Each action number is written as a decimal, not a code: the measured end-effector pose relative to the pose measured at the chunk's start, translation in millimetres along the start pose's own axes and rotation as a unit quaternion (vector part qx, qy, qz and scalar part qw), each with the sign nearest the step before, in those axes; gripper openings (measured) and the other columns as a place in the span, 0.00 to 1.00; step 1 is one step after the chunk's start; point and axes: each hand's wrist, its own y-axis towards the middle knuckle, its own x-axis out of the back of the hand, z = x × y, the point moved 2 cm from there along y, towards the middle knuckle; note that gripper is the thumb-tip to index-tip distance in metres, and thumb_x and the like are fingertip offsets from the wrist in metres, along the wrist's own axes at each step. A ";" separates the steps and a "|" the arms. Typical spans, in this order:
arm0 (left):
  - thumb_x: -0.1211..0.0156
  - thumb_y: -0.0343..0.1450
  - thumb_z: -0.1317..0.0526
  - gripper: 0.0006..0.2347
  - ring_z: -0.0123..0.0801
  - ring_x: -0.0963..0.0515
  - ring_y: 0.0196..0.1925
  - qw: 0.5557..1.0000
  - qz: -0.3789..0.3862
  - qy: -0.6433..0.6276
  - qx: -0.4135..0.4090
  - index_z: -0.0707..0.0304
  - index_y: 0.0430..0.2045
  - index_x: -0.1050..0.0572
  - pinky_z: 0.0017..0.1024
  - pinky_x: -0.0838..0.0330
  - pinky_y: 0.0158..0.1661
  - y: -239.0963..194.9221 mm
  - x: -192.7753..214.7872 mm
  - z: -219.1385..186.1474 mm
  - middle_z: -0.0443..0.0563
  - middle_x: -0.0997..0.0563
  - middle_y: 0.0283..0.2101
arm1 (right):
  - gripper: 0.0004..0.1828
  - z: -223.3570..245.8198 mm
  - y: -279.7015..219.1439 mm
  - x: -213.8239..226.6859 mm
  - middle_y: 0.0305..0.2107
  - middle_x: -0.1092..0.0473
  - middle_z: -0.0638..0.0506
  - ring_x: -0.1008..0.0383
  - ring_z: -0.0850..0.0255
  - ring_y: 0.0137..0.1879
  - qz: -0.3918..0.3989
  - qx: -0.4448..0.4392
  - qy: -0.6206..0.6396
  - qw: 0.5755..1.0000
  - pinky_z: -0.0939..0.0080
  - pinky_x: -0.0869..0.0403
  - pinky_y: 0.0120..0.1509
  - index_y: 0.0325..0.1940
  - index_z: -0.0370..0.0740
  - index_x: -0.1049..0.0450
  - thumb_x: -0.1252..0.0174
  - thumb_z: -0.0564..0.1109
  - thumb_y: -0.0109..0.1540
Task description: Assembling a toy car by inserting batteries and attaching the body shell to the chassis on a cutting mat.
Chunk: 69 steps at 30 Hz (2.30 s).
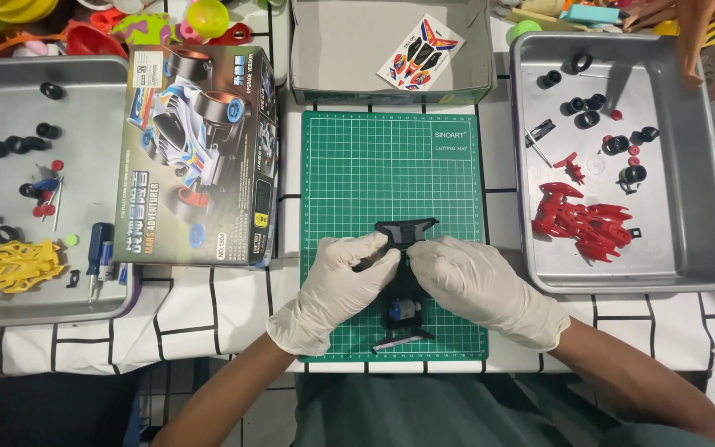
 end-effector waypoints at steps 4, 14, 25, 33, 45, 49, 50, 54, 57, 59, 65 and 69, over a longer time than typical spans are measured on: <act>0.33 0.67 0.71 0.08 0.20 0.22 0.26 1.000 0.005 -0.027 0.016 0.64 0.36 0.14 0.21 0.28 0.26 3.0 1.1 -2.9 0.60 0.15 0.21 | 0.09 -5.8 2.7 0.4 0.33 0.22 0.66 0.21 0.69 0.36 0.005 -0.063 0.079 0.995 0.70 0.21 0.40 0.35 0.52 0.26 0.34 0.39 0.58; 0.34 0.65 0.73 0.10 0.19 0.24 0.23 0.999 0.010 -0.041 -0.008 0.65 0.38 0.15 0.22 0.29 0.24 1.4 -0.9 10.2 0.60 0.17 0.19 | 0.07 14.3 24.2 13.9 0.27 0.27 0.53 0.26 0.55 0.32 -0.001 -0.015 0.066 0.998 0.60 0.23 0.34 0.36 0.41 0.28 0.39 0.33 0.60; 0.35 0.64 0.73 0.10 0.24 0.19 0.22 0.999 -0.001 -0.026 -0.031 0.66 0.36 0.14 0.22 0.28 0.23 2.5 -1.9 5.5 0.61 0.18 0.17 | 0.04 3.3 7.1 0.1 0.25 0.28 0.54 0.27 0.60 0.32 0.020 -0.028 0.120 0.992 0.65 0.23 0.36 0.37 0.37 0.29 0.42 0.33 0.61; 0.39 0.66 0.74 0.11 0.19 0.24 0.25 0.997 -0.025 -0.072 0.027 0.69 0.39 0.15 0.23 0.26 0.25 5.6 4.0 11.4 0.61 0.14 0.24 | 0.19 16.6 25.4 25.6 0.36 0.21 0.50 0.18 0.61 0.37 -0.106 -0.120 0.139 0.977 0.65 0.17 0.45 0.47 0.36 0.25 0.38 0.26 0.54; 0.29 0.66 0.70 0.06 0.18 0.23 0.24 0.993 -0.035 -0.098 0.063 0.68 0.34 0.15 0.19 0.26 0.24 7.4 5.3 -9.4 0.55 0.13 0.25 | 0.31 23.5 41.3 14.7 0.29 0.36 0.52 0.27 0.65 0.37 -0.093 -0.463 0.436 0.766 0.61 0.21 0.46 0.56 0.27 0.31 0.37 0.21 0.48; 0.27 0.65 0.69 0.08 0.21 0.19 0.26 0.995 -0.043 -0.087 0.037 0.67 0.35 0.15 0.21 0.26 0.25 4.5 5.6 -11.1 0.58 0.13 0.26 | 0.30 25.1 47.5 22.2 0.29 0.36 0.52 0.25 0.63 0.38 -0.058 -0.466 0.420 0.777 0.60 0.21 0.46 0.56 0.29 0.29 0.36 0.24 0.50; 0.27 0.65 0.70 0.08 0.21 0.19 0.27 0.995 -0.042 -0.089 0.028 0.67 0.36 0.15 0.21 0.25 0.26 3.1 5.5 -11.8 0.59 0.13 0.26 | 0.29 28.7 50.7 24.9 0.29 0.36 0.52 0.25 0.63 0.38 -0.048 -0.475 0.415 0.774 0.60 0.22 0.47 0.55 0.29 0.29 0.36 0.25 0.50; 0.26 0.65 0.69 0.09 0.22 0.18 0.30 0.997 -0.049 -0.066 0.002 0.66 0.36 0.14 0.20 0.26 0.26 2.0 5.1 -9.7 0.59 0.12 0.28 | 0.25 36.6 56.2 29.8 0.29 0.36 0.52 0.27 0.65 0.37 -0.032 -0.492 0.407 0.769 0.61 0.23 0.47 0.53 0.30 0.27 0.36 0.27 0.51; 0.26 0.65 0.68 0.09 0.24 0.17 0.31 0.998 -0.052 -0.045 -0.012 0.64 0.37 0.14 0.20 0.26 0.26 -0.4 1.8 -7.4 0.60 0.13 0.28 | 0.25 45.4 66.6 37.5 0.29 0.33 0.51 0.28 0.65 0.36 -0.026 -0.511 0.422 0.748 0.63 0.24 0.45 0.54 0.31 0.27 0.35 0.27 0.52; 0.28 0.65 0.69 0.10 0.30 0.15 0.32 0.997 -0.055 -0.035 -0.043 0.66 0.39 0.15 0.23 0.25 0.26 -1.6 -2.3 -6.8 0.63 0.13 0.31 | 0.24 41.8 65.5 38.0 0.29 0.31 0.50 0.27 0.64 0.36 -0.024 -0.520 0.418 0.744 0.63 0.25 0.46 0.53 0.33 0.26 0.35 0.28 0.52; 0.29 0.66 0.70 0.11 0.48 0.13 0.37 0.995 -0.051 -0.005 -0.087 0.68 0.42 0.16 0.29 0.21 0.28 -1.7 -10.3 -33.6 0.66 0.14 0.35 | 0.28 47.3 70.8 47.4 0.36 0.27 0.43 0.25 0.58 0.43 -0.010 -0.547 0.402 0.734 0.58 0.24 0.50 0.56 0.34 0.26 0.33 0.30 0.52; 0.30 0.66 0.69 0.12 0.51 0.16 0.40 0.994 -0.030 0.017 -0.107 0.69 0.43 0.17 0.33 0.19 0.29 -3.0 -5.0 -17.8 0.66 0.14 0.37 | 0.32 45.2 63.9 50.4 0.40 0.25 0.40 0.24 0.56 0.46 -0.014 -0.557 0.408 0.723 0.55 0.22 0.54 0.60 0.32 0.28 0.32 0.30 0.50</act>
